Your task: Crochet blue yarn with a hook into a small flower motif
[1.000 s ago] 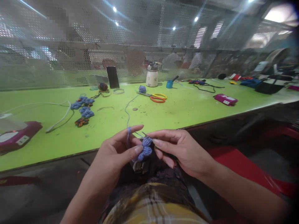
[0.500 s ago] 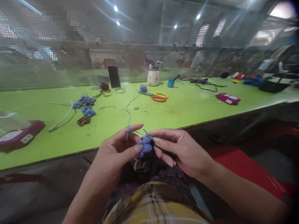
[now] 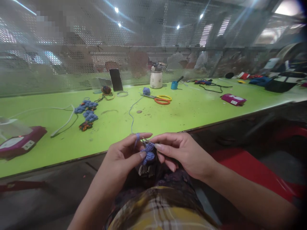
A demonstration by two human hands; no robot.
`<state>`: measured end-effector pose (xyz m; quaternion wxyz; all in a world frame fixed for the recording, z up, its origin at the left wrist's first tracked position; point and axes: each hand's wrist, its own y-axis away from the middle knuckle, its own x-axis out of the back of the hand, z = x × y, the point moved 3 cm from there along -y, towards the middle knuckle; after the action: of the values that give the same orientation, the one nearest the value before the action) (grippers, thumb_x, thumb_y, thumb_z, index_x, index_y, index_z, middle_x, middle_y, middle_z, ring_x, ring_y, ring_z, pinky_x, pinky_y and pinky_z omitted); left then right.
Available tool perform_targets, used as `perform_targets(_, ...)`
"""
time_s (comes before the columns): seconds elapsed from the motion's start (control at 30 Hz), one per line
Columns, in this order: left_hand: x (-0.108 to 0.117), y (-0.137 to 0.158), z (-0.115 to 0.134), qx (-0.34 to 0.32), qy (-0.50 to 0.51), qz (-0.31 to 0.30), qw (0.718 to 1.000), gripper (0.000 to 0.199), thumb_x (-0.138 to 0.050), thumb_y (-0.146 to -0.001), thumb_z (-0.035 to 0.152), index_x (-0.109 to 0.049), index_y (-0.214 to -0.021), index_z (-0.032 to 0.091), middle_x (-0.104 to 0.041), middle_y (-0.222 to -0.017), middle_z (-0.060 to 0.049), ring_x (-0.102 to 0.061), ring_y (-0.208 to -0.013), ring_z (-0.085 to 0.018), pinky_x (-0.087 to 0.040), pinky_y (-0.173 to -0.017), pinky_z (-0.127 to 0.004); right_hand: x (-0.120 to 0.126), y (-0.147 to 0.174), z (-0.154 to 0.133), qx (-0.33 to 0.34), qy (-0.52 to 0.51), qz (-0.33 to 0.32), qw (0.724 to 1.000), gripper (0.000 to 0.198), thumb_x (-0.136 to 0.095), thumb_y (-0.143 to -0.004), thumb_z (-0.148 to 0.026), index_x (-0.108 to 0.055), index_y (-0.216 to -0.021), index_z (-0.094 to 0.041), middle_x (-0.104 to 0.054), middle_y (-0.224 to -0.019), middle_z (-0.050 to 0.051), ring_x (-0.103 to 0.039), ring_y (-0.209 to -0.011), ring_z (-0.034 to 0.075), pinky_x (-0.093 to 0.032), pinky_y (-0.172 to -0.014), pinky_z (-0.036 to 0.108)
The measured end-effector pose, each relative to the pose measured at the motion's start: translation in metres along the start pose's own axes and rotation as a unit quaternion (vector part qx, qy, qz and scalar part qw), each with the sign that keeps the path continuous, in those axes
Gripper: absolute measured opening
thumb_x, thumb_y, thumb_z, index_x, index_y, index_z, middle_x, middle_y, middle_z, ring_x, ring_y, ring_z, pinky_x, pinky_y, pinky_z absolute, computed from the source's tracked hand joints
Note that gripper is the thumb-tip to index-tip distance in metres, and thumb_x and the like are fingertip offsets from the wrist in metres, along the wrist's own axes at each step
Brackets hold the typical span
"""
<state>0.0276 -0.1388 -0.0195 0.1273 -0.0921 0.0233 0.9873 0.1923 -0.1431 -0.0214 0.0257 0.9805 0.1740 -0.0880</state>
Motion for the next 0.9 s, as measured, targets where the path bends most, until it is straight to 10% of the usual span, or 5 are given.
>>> perform_targets(0.3, 0.001, -0.005, 0.0, -0.014, -0.052, -0.047, 0.997, 0.044, -0.068, -0.073, 0.011, -0.075, -0.113, 0.029, -0.058, -0.071, 0.002, -0.051, -0.065, -0.014, -0.038, -0.063, -0.027, 0.007, -0.008, -0.006, -0.026, 0.085, -0.025, 0.996, 0.017, -0.064, -0.084, -0.019, -0.073, -0.097, -0.012, -0.057, -0.053, -0.005, -0.043, -0.035, 0.003, -0.033, -0.037, 0.016)
perform_targets(0.6, -0.004, 0.001, -0.005, -0.299, -0.246, 0.03, 0.922, 0.058, -0.062, -0.076, 0.001, -0.07, -0.121, 0.038, -0.05, -0.072, 0.002, -0.048, -0.071, -0.015, -0.037, -0.064, -0.025, -0.003, -0.011, 0.008, -0.002, -0.104, 0.044, 0.994, 0.022, -0.073, -0.077, -0.025, -0.072, -0.096, -0.013, -0.06, -0.055, -0.003, -0.043, -0.036, 0.003, -0.026, -0.036, 0.015)
perform_targets(0.73, -0.001, -0.002, -0.013, -0.164, 0.012, 0.044, 0.985, 0.028, -0.07, -0.077, 0.012, -0.08, -0.095, 0.031, -0.055, -0.077, 0.001, -0.053, -0.072, -0.011, -0.042, -0.064, -0.021, -0.009, -0.006, 0.012, 0.04, -0.164, 0.05, 0.984, 0.028, -0.073, -0.08, -0.026, -0.073, -0.106, -0.018, -0.061, -0.057, -0.004, -0.042, -0.037, 0.002, -0.026, -0.038, 0.015)
perform_targets(0.9, -0.009, -0.007, -0.013, 0.005, 0.232, 0.006, 0.973, 0.011, -0.076, -0.069, 0.009, -0.069, -0.063, 0.016, -0.06, -0.07, 0.001, -0.057, -0.06, -0.009, -0.047, -0.057, -0.019, -0.008, -0.004, 0.009, 0.069, -0.146, 0.06, 0.985, 0.024, -0.072, -0.081, -0.024, -0.076, -0.103, -0.018, -0.06, -0.056, -0.003, -0.042, -0.037, 0.002, -0.025, -0.038, 0.016)
